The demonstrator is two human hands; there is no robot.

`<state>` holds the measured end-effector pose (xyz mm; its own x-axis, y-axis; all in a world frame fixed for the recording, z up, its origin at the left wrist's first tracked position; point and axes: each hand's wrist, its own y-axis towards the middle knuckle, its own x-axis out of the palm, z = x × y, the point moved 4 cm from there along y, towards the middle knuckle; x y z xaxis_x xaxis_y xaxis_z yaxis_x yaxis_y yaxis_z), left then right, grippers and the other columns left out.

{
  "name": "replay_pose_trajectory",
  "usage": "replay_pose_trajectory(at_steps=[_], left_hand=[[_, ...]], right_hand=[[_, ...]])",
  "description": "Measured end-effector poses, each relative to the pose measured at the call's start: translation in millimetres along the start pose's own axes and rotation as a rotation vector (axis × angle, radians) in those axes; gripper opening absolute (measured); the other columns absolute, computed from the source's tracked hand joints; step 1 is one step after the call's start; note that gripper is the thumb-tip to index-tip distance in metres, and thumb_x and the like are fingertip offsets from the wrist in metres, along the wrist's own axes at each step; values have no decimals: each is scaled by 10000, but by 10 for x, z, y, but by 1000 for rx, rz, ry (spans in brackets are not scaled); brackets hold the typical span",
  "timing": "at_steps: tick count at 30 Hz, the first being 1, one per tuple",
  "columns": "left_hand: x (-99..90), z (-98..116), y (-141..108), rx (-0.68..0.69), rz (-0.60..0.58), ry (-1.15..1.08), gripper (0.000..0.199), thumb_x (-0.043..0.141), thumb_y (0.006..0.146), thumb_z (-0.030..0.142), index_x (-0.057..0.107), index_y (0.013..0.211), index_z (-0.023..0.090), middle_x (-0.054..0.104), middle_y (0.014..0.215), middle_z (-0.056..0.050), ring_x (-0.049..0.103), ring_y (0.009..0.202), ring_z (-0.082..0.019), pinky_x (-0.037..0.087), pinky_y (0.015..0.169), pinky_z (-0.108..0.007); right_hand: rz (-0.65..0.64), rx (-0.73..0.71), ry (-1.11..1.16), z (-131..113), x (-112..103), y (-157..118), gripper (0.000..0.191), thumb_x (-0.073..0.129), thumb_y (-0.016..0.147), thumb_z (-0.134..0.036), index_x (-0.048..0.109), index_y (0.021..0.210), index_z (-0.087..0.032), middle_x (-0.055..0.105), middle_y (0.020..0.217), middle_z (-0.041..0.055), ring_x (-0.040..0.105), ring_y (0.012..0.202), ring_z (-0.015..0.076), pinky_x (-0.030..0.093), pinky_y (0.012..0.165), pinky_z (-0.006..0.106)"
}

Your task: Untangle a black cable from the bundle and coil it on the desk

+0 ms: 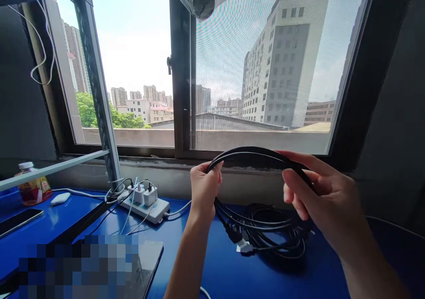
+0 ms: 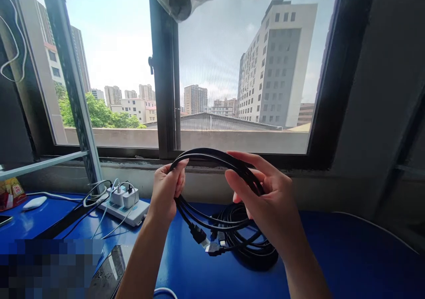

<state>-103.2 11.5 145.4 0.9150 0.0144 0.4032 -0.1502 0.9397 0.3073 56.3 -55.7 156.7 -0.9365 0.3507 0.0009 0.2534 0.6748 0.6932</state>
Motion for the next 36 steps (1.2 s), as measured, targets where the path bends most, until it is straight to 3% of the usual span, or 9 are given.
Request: replay_pose_trajectory(at_steps=[3,8,11,14,16,20,25,31,36], left_hand=[[-6,12,3,-37,29,-69,398,581,627,248,312,341,185,248,295,80,188,297,-9,110,318,-156],[31,-3,1,-1,18,-154,421,554,655,226,274,342,187,226,305,79,183,315,-9,132,341,-159],[43,-53,31,17,6,-166,415,544,665,225,275,350,189,229,314,80,188,319,-10,139,347,-162],[74,-138,77,-44,-67,-132,398,521,686,219,294,360,187,247,329,77,215,316,-14,150,350,-162],[98,-195,94,-89,-107,-88,387,519,705,222,311,380,186,267,339,75,242,317,-19,182,354,-159],[144,-301,96,-146,-146,79,333,523,760,235,401,455,180,353,351,65,342,320,-49,285,377,-165],[185,-475,81,-220,-228,329,370,568,774,240,492,420,161,445,336,24,416,292,-82,318,357,-179],[304,-630,-89,-390,-531,532,610,472,855,409,443,298,163,437,307,-26,420,280,-96,346,360,-195],[446,-671,-259,-481,-888,350,532,443,857,464,565,432,168,550,427,-28,508,386,-110,393,425,-200]], right_hand=[[-8,-88,-21,13,20,35,388,712,712,-558,714,907,-222,506,467,-33,371,294,61,305,279,156],[55,24,72,4,144,-20,376,714,697,-559,697,738,-185,379,377,-60,315,270,60,229,255,153],[-50,117,207,4,215,-69,400,718,683,-576,660,647,-181,262,318,-86,222,253,45,179,264,152],[-207,175,294,-3,254,-97,389,707,707,-563,650,637,-184,210,295,-98,132,254,31,137,272,153],[-238,189,311,-22,246,-90,382,689,724,-559,655,647,-187,207,288,-96,105,257,34,111,268,159],[-141,148,345,-102,173,-25,342,732,674,-526,650,593,-205,206,256,-86,117,237,45,123,253,180],[141,65,320,-140,15,-20,294,759,646,-539,696,647,-251,244,281,-76,159,252,62,120,268,225],[342,-95,165,-112,35,-149,275,715,757,-468,696,656,-212,303,327,-59,257,270,73,183,281,242],[263,-142,93,-129,175,-226,305,686,778,-491,742,743,-193,293,331,-60,295,284,84,228,289,234]])
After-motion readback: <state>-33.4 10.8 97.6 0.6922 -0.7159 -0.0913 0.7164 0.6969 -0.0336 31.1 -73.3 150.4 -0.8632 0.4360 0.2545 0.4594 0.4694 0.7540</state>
